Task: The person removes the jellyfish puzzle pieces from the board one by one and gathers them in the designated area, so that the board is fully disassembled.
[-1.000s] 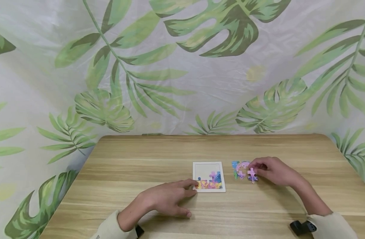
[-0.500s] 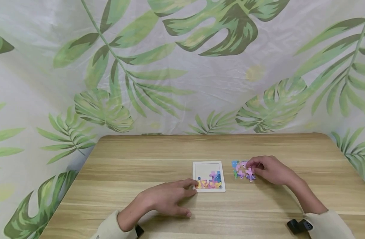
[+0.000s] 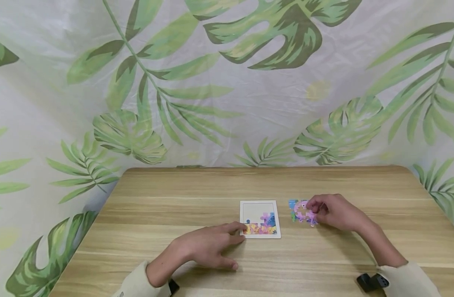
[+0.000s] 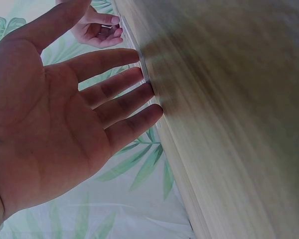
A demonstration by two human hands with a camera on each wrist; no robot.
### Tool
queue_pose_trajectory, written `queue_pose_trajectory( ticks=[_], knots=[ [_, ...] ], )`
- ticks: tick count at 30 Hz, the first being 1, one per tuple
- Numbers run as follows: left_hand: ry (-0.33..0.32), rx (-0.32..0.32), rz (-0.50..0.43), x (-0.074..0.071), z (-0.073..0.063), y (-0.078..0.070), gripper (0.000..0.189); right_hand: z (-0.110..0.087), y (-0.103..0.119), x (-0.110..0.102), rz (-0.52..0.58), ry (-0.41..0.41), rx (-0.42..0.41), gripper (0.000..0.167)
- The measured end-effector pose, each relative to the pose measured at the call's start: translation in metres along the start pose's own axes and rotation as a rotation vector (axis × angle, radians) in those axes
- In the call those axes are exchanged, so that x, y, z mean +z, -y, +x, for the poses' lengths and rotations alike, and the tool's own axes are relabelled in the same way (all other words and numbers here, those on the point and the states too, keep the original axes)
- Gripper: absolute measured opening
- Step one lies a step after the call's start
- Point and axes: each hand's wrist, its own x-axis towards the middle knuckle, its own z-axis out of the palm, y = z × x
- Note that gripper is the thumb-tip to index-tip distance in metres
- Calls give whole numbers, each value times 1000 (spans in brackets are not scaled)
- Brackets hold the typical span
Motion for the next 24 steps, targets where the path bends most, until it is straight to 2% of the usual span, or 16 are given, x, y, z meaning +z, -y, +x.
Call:
queue_pose_trajectory(
  ticks=[15,24],
  knots=[
    [3,-3,2,-1,0,0,69,4,1,3,7,1,-18,29],
    [17,-17,-16,-2,-1,-1,70,3,4,3,16,5,5,24]
  ],
)
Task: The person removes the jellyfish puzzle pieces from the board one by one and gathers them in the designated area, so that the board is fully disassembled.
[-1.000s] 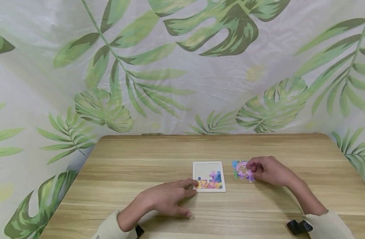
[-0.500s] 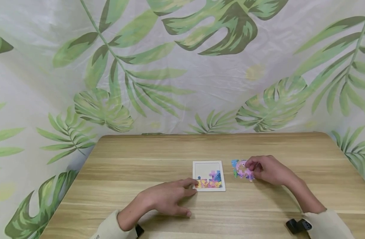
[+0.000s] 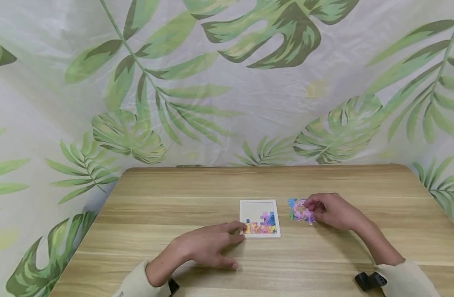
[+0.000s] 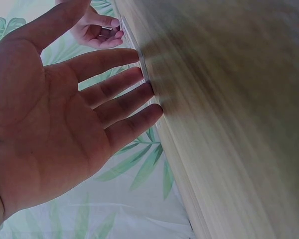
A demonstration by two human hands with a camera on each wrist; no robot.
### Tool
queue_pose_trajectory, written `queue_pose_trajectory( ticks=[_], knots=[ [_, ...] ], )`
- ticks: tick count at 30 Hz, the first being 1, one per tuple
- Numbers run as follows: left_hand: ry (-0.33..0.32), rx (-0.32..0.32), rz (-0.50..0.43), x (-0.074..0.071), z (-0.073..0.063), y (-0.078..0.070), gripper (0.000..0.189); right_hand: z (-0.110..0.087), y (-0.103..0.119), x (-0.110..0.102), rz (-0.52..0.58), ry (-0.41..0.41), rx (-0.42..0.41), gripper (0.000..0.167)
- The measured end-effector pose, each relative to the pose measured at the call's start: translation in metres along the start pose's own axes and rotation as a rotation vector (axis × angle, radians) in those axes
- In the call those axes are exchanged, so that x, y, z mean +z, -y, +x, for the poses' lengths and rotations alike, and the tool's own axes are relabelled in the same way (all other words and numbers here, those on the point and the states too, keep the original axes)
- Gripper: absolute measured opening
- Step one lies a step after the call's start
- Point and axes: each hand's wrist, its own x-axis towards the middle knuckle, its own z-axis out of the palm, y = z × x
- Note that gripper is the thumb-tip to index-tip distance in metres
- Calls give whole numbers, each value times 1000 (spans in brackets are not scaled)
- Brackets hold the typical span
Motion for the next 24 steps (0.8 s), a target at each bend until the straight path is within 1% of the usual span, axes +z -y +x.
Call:
queue_pose_trajectory(
  ticks=[5,10,16,24],
  knots=[
    [2,-4,5,0,1,0,71,0,2,0,-8,-8,-4,22],
    [-3,2,11,0,1,0,71,7,10,2,-31,-16,-27,19],
    [-13,6,12,0,1,0,71,18,24,8,23,9,-17,19],
    [-17,9,18,1,1,0,70,27,37,17,54,47,-29,23]
  ],
)
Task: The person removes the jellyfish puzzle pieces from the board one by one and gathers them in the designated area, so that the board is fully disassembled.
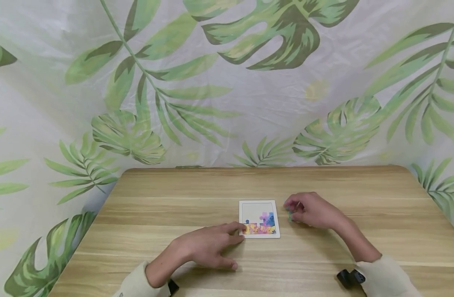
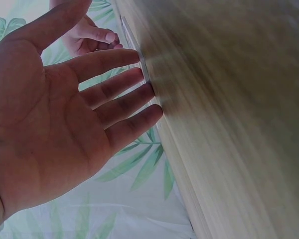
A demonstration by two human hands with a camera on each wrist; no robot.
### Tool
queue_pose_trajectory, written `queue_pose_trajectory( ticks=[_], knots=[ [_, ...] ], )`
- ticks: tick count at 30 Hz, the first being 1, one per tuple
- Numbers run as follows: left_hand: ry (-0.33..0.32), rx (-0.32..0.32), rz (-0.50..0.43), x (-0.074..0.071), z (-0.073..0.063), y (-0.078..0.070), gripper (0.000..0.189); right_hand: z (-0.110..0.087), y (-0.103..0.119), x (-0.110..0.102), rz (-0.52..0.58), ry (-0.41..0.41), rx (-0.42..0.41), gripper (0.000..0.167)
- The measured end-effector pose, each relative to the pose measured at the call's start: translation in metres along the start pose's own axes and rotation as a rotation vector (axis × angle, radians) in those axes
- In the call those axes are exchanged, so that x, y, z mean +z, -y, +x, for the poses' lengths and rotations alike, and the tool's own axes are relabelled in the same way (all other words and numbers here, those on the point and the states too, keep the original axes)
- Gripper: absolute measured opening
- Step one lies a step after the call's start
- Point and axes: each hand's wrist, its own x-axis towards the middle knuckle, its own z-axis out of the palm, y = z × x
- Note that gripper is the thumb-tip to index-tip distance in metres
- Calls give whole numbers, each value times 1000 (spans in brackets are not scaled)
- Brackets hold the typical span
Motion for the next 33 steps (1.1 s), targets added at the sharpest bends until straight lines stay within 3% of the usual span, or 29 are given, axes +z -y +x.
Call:
queue_pose_trajectory(
  ticks=[11,21,26,33],
  knots=[
    [1,0,-3,1,1,0,70,12,8,12,-35,7,-93,24],
    [-30,-1,16,-2,1,-2,68,22,18,21,-58,27,-123,26],
    [-57,26,42,-1,5,-5,68,27,25,24,-50,48,-113,28],
    [-47,77,73,2,11,-13,69,31,31,28,-105,53,-94,30]
  ],
)
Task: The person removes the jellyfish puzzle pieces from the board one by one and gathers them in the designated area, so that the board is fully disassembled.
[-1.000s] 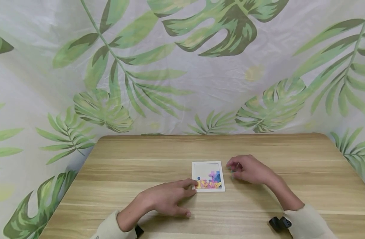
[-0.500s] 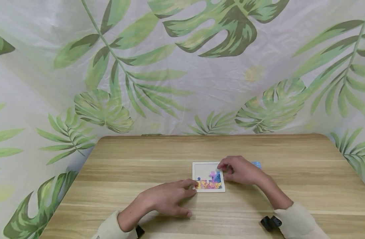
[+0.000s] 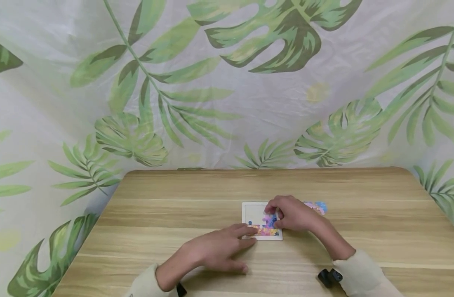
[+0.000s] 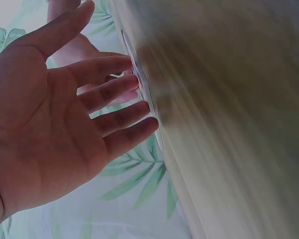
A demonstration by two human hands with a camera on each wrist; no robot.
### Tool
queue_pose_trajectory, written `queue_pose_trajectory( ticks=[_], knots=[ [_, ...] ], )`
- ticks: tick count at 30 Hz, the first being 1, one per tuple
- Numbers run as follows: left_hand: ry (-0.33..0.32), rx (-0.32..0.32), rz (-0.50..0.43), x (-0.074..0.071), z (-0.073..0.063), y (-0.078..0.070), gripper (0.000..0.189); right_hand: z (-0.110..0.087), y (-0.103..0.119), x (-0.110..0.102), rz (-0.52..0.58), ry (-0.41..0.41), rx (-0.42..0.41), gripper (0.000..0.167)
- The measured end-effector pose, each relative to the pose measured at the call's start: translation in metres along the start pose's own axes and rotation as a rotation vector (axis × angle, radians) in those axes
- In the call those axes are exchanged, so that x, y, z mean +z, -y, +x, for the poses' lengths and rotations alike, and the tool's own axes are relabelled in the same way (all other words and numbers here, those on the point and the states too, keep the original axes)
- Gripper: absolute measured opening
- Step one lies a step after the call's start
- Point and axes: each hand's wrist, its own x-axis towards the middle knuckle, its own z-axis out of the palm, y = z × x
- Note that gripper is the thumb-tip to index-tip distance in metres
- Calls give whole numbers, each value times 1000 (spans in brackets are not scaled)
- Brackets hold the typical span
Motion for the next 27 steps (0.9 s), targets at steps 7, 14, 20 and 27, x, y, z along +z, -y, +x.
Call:
queue_pose_trajectory(
  ticks=[7,14,20,27],
  knots=[
    [-14,63,86,-1,12,-9,68,-2,0,3,-17,-15,11,30],
    [0,67,126,-4,24,-11,67,-1,2,4,-24,-16,20,30],
    [0,64,127,-4,25,-11,66,0,3,4,-22,-20,19,29],
    [-3,68,115,-2,25,-9,67,0,1,3,-21,-18,-6,25]
  ],
)
